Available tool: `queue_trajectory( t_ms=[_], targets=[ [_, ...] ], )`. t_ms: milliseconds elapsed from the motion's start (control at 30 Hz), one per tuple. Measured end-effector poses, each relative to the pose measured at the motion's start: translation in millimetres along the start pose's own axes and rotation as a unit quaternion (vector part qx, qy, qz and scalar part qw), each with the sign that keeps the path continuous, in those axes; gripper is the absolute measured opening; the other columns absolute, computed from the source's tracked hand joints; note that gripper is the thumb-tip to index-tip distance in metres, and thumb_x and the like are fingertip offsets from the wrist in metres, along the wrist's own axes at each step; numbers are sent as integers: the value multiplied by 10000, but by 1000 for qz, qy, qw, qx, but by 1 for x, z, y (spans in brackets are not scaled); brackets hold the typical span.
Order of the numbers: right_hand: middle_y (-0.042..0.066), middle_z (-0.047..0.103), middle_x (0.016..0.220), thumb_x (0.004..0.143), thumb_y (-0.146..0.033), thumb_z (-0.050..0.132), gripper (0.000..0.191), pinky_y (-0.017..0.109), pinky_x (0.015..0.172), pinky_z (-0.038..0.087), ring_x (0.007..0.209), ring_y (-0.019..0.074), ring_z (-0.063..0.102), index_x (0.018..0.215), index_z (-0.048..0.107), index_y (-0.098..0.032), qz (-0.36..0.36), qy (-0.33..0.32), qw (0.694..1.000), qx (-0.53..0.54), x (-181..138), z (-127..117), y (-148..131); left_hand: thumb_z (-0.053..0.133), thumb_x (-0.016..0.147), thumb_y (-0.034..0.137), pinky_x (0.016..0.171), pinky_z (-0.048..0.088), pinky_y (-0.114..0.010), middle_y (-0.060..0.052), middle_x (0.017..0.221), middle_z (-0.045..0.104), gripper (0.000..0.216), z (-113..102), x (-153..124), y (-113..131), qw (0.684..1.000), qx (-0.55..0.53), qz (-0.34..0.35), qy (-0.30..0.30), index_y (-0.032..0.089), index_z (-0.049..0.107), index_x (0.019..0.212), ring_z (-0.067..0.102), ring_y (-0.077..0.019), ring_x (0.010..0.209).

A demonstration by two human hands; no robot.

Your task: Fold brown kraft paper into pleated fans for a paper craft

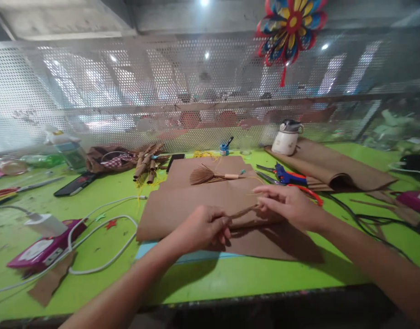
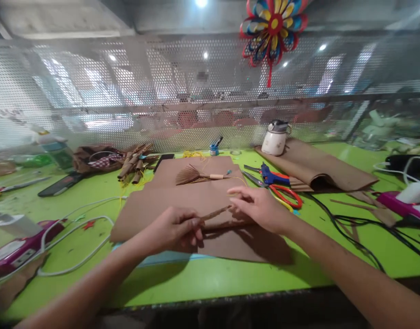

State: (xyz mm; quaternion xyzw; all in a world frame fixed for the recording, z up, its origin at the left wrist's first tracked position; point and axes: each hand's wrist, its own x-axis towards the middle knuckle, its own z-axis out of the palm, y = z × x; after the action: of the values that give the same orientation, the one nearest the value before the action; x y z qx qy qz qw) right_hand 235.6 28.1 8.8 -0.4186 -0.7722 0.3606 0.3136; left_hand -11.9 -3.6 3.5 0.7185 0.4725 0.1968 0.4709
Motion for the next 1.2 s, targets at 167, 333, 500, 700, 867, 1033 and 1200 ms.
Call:
queue_trajectory(
  t_ms=[167,333,500,700,867,1033,1200],
  targets=[
    [56,693,943,867,-330,493,241,325,792,492,871,197,632,929,671,-180,-67,73,989,-110,-18,-1,-8,414,877,366,521,426,-195,-51,662,653,345,9,-13,10,999,32,25,8,116,618,756,563,-108,545],
    [85,648,990,849,-292,551,195,359,849,438,962,209,564,973,638,-169,-201,50,951,-229,-42,23,-25,434,864,216,569,389,-214,-53,707,671,240,31,-35,19,957,240,132,90,141,651,793,558,-122,586],
    [59,650,749,904,-267,477,210,304,685,415,743,171,577,876,660,-169,-273,13,923,-272,-62,42,-25,445,843,125,597,380,-221,-67,718,666,203,50,-51,20,912,325,213,135,138,645,809,590,-151,660],
    [44,643,696,926,-236,421,258,267,605,406,666,156,582,820,647,-168,-250,12,935,-253,-84,46,-21,457,879,217,574,370,-218,-70,720,674,205,60,-63,19,902,333,231,147,144,639,822,596,-147,650],
    [25,602,656,924,-227,420,241,276,594,393,620,153,551,783,607,-172,-220,1,939,-265,-98,48,-23,436,880,212,519,323,-212,-37,636,630,202,63,-69,22,892,351,257,125,148,605,791,533,-115,555],
    [19,591,666,918,-186,420,206,269,607,399,640,150,550,799,588,-181,-259,3,932,-254,-96,47,-25,444,870,193,560,350,-212,-38,696,642,165,57,-70,25,891,345,275,104,153,602,841,557,-121,622],
    [31,604,676,915,-187,429,214,259,607,420,644,150,566,796,608,-184,-292,-6,920,-261,-72,43,-20,457,884,245,637,400,-214,-51,780,653,188,36,-61,21,905,329,257,81,146,617,892,582,-132,711]
  ],
)
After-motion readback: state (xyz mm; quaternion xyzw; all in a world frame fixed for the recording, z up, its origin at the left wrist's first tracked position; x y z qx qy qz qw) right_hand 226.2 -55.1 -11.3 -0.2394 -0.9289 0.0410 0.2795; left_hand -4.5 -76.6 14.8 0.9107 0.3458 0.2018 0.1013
